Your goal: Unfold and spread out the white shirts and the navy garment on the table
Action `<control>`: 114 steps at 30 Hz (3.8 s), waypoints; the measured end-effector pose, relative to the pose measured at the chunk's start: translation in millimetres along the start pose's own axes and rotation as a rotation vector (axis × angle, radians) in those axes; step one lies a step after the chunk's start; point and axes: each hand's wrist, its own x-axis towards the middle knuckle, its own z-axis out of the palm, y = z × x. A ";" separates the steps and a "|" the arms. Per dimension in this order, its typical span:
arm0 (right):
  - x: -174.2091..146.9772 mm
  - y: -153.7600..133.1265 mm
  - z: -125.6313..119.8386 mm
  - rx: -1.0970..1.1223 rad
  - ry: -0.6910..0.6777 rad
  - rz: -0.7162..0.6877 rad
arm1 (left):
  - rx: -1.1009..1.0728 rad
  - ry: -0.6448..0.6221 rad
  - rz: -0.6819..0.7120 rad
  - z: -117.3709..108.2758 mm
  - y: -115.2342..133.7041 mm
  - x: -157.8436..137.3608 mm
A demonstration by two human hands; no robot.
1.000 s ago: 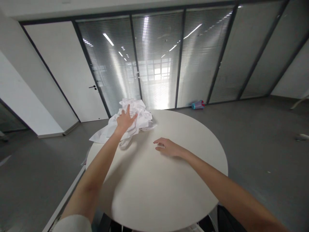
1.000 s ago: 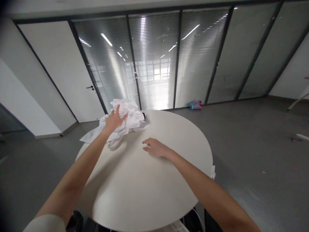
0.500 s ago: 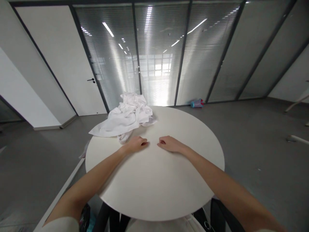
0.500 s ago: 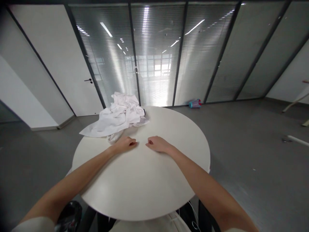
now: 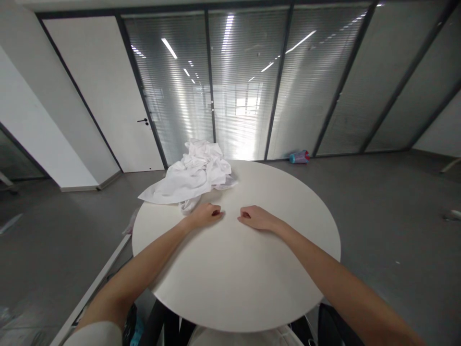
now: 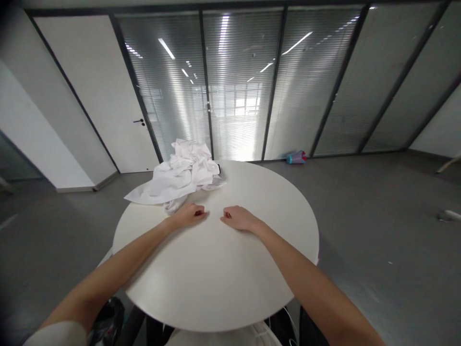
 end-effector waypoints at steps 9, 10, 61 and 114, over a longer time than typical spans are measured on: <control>-2.9 -2.6 -3.0 0.014 -0.020 -0.007 | -0.019 -0.003 -0.012 -2.8 1.6 -1.1; -3.1 -2.9 -3.2 0.018 -0.020 -0.009 | -0.021 -0.003 -0.008 -3.1 1.9 -1.1; -50.7 18.9 10.8 -0.096 -0.158 -0.265 | -0.089 -0.219 0.253 -8.0 27.2 -51.9; -2.0 17.2 19.9 -0.585 0.310 -0.315 | 0.235 0.724 -0.232 -100.3 -18.9 37.2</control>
